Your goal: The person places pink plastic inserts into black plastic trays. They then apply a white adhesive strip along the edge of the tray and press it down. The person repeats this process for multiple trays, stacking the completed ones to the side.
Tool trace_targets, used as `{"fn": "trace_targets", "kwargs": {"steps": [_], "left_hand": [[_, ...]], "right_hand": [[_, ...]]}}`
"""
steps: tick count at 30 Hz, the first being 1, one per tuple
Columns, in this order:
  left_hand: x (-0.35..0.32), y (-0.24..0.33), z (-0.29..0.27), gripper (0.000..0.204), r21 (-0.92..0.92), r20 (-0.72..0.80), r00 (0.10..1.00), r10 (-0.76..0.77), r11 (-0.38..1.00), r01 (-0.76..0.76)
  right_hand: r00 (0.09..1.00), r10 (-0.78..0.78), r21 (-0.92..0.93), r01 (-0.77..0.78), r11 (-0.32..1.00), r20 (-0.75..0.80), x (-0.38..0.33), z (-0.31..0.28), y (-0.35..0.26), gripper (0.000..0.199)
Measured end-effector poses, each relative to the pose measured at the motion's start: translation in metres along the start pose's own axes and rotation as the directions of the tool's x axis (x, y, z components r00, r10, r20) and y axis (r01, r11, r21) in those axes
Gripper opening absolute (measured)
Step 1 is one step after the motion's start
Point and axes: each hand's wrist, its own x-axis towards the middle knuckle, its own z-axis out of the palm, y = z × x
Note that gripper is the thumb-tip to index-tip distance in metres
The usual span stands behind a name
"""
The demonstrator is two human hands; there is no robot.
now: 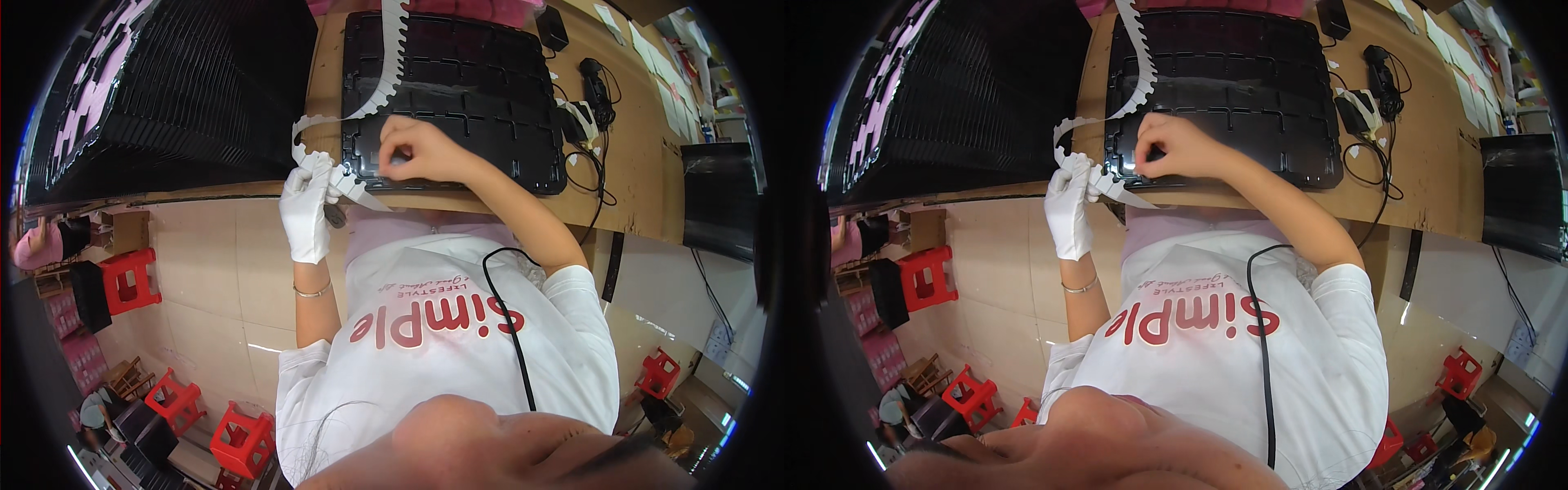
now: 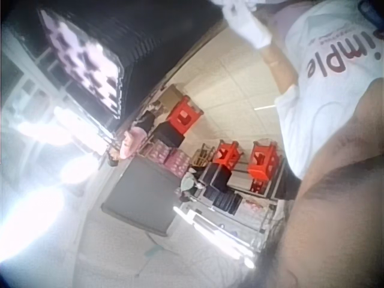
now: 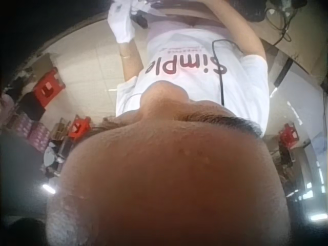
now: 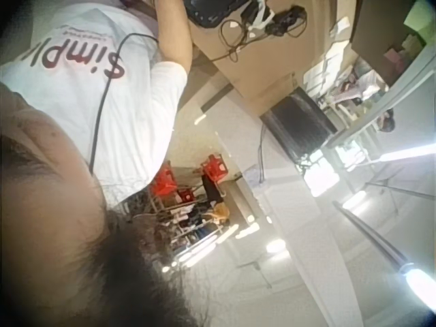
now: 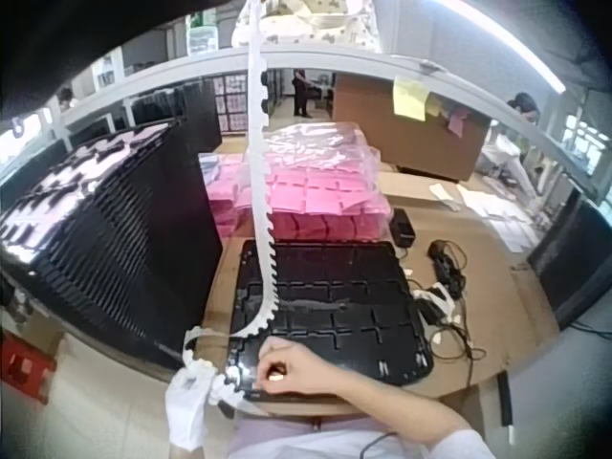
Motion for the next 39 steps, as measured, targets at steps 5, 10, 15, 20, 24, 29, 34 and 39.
{"fn": "trace_targets", "kwargs": {"steps": [5,10,15,20,24,29,34,39], "left_hand": [[-0.012,0.016,0.012,0.014,-0.165,0.022,0.999,-0.040,0.985,0.043],[-0.015,0.019,0.022,0.012,-0.206,0.083,0.996,-0.036,0.977,0.053],[-0.013,0.020,0.032,0.011,-0.194,0.113,0.994,-0.002,0.981,0.024],[-0.008,0.014,0.042,0.013,-0.108,0.118,0.993,-0.026,0.993,0.039],[-0.009,0.020,0.050,0.015,-0.021,0.122,0.992,-0.017,1.000,0.020],[-0.007,0.027,0.065,0.017,0.038,0.186,0.982,-0.035,0.999,0.029],[-0.003,0.025,0.063,0.016,0.004,0.190,0.981,-0.037,0.999,0.037],[-0.003,0.040,0.081,0.017,-0.025,0.260,0.966,-0.014,0.999,0.022]], "right_hand": [[0.963,0.270,0.872,-0.124,0.473,-0.009,-0.023,0.004,-0.005,0.009],[0.936,0.307,0.414,-0.216,0.885,-0.169,-0.036,0.038,-0.039,0.014],[0.859,-0.150,-0.056,0.140,0.989,-0.489,-0.048,0.046,-0.037,0.012],[0.836,-0.404,-0.263,0.323,0.909,-0.371,-0.055,-0.006,-0.040,0.012],[0.852,0.119,-0.004,-0.141,0.990,-0.511,-0.038,-0.140,0.012,0.010],[0.734,0.289,-0.090,-0.430,0.899,-0.615,-0.036,-0.269,0.113,0.019],[0.799,0.439,0.485,-0.217,0.847,-0.411,-0.037,-0.269,0.092,0.010],[0.913,0.240,0.944,0.313,0.107,-0.330,-0.091,-0.214,0.054,0.012]]}}
